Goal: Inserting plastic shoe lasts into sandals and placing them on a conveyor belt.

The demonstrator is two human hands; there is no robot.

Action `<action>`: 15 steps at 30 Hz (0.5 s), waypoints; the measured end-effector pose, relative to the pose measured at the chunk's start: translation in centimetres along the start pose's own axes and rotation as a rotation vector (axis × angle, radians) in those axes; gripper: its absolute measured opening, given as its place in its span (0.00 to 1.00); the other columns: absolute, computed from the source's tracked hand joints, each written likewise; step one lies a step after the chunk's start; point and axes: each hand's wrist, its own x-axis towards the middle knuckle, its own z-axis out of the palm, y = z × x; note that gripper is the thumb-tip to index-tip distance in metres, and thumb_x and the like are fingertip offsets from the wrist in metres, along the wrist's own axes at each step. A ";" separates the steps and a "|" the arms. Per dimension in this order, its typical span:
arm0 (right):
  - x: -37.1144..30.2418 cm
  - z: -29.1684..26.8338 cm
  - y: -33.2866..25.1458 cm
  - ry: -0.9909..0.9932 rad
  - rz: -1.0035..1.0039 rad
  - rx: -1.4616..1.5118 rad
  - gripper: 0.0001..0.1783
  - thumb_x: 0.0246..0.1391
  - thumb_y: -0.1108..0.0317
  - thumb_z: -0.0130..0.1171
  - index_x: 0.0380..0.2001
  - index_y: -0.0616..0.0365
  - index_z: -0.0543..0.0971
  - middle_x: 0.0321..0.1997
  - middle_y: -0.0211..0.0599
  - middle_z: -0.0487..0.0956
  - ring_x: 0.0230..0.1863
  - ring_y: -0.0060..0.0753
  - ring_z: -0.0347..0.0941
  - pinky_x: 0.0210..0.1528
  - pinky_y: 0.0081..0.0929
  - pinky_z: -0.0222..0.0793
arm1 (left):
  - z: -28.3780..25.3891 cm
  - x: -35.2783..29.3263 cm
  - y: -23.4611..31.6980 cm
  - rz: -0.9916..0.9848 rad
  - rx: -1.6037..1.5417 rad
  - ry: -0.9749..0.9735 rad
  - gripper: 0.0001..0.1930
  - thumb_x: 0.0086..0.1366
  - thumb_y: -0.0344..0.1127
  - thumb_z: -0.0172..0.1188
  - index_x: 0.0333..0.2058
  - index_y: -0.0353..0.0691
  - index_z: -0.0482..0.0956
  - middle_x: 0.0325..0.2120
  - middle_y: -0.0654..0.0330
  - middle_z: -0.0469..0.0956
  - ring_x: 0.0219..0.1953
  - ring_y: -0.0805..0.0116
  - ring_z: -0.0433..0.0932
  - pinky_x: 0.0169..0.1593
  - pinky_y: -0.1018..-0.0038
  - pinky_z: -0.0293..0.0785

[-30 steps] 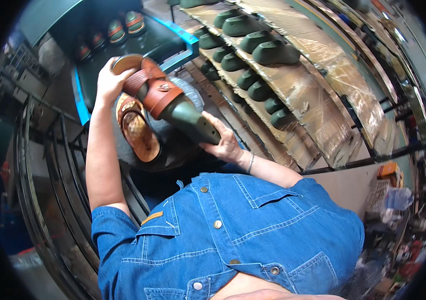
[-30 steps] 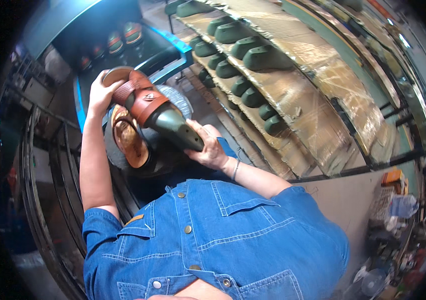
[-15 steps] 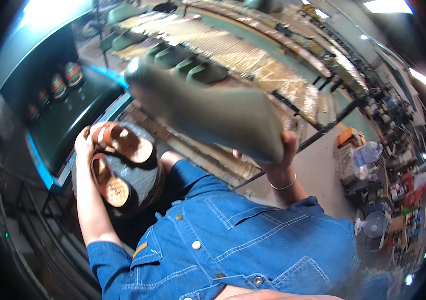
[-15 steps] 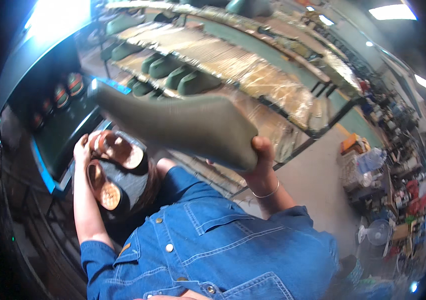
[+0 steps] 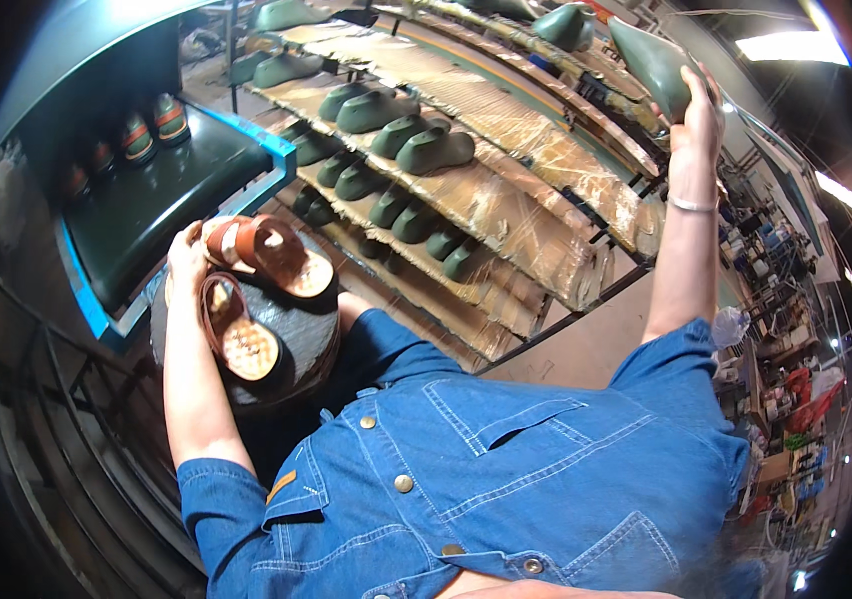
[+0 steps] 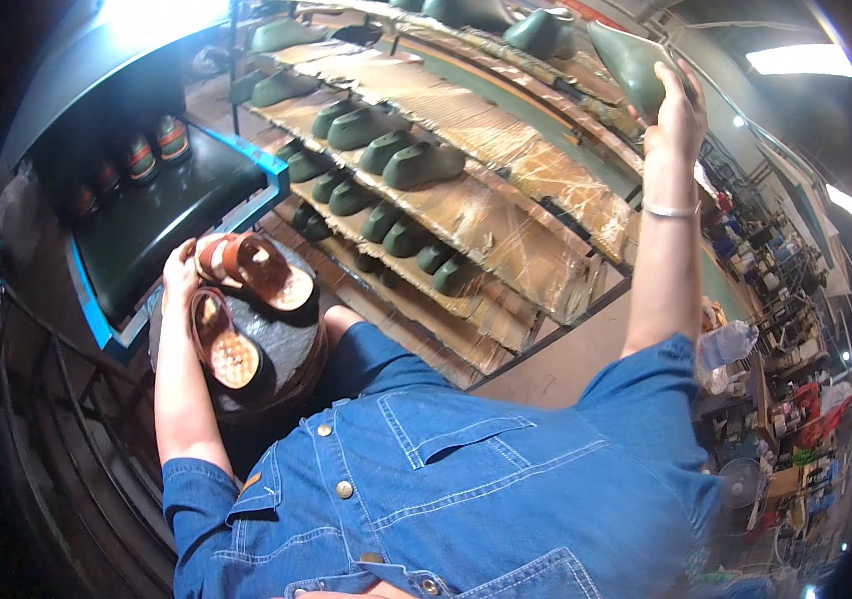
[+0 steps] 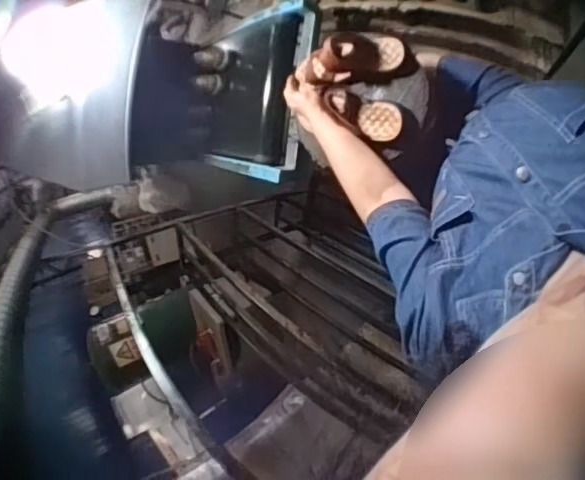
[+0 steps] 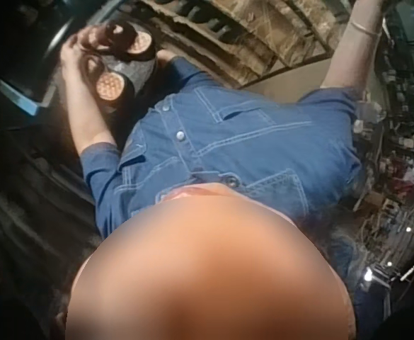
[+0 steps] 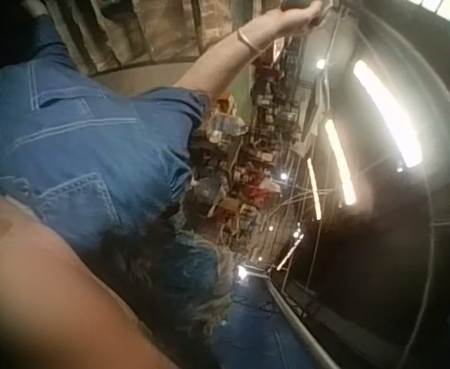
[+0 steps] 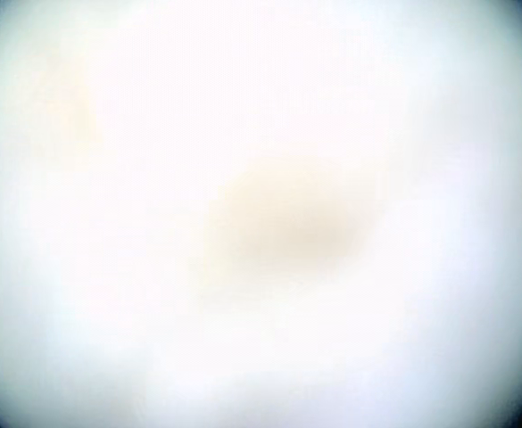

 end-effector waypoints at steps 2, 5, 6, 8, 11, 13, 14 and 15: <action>4.5 -0.4 2.2 -0.097 -0.069 -0.254 0.22 0.56 0.69 0.68 0.55 0.54 0.78 0.48 0.35 0.83 0.47 0.36 0.81 0.41 0.39 0.80 | 0.6 0.4 0.0 -0.005 0.005 -0.005 0.20 0.66 0.24 0.54 0.57 0.30 0.78 0.53 0.47 0.82 0.56 0.60 0.80 0.62 0.68 0.74; 7.2 3.0 7.0 -0.470 -0.354 -0.593 0.13 0.57 0.68 0.67 0.46 0.56 0.83 0.42 0.33 0.84 0.41 0.28 0.81 0.37 0.30 0.78 | -1.5 0.7 -3.8 -0.010 -0.028 0.053 0.19 0.68 0.24 0.51 0.57 0.34 0.79 0.52 0.50 0.83 0.52 0.62 0.82 0.59 0.69 0.76; 5.4 1.7 8.5 -0.477 -0.310 -0.632 0.13 0.57 0.68 0.67 0.46 0.56 0.83 0.42 0.33 0.84 0.41 0.28 0.81 0.37 0.30 0.78 | -0.5 0.2 -3.0 -0.047 0.024 0.019 0.19 0.69 0.25 0.51 0.57 0.35 0.80 0.52 0.51 0.83 0.51 0.62 0.83 0.58 0.69 0.77; 8.4 -2.3 10.4 -0.460 -0.320 -0.745 0.13 0.58 0.68 0.66 0.46 0.56 0.83 0.42 0.34 0.84 0.41 0.28 0.81 0.39 0.30 0.78 | 1.5 1.5 1.4 -0.057 0.056 -0.078 0.19 0.70 0.26 0.49 0.57 0.37 0.80 0.51 0.52 0.84 0.49 0.63 0.84 0.53 0.70 0.79; 5.2 -2.4 13.1 -0.569 -0.353 -0.737 0.13 0.59 0.69 0.65 0.47 0.58 0.83 0.43 0.36 0.84 0.42 0.28 0.81 0.41 0.30 0.78 | -3.1 2.0 -4.4 0.138 0.132 0.025 0.19 0.71 0.29 0.50 0.57 0.40 0.81 0.50 0.54 0.85 0.47 0.66 0.85 0.47 0.73 0.82; 2.6 -4.3 12.4 -0.588 -0.391 -0.788 0.13 0.60 0.69 0.64 0.47 0.59 0.83 0.44 0.36 0.84 0.42 0.28 0.81 0.42 0.30 0.78 | -1.6 2.3 -3.0 0.041 0.138 -0.036 0.18 0.70 0.30 0.53 0.56 0.40 0.82 0.50 0.55 0.85 0.49 0.66 0.84 0.54 0.72 0.79; 1.2 -4.5 11.9 -0.604 -0.415 -0.797 0.13 0.60 0.69 0.64 0.47 0.59 0.83 0.44 0.37 0.84 0.43 0.28 0.81 0.43 0.30 0.78 | -1.3 2.1 -2.7 0.084 0.174 -0.028 0.18 0.70 0.30 0.53 0.56 0.40 0.83 0.50 0.56 0.85 0.49 0.67 0.84 0.52 0.72 0.80; -0.5 -4.3 11.1 -0.620 -0.444 -0.802 0.13 0.60 0.69 0.63 0.47 0.59 0.83 0.44 0.37 0.84 0.43 0.28 0.81 0.43 0.30 0.78 | -1.3 2.0 -2.5 0.129 0.210 -0.015 0.18 0.70 0.30 0.53 0.56 0.41 0.83 0.50 0.56 0.85 0.48 0.68 0.84 0.51 0.73 0.80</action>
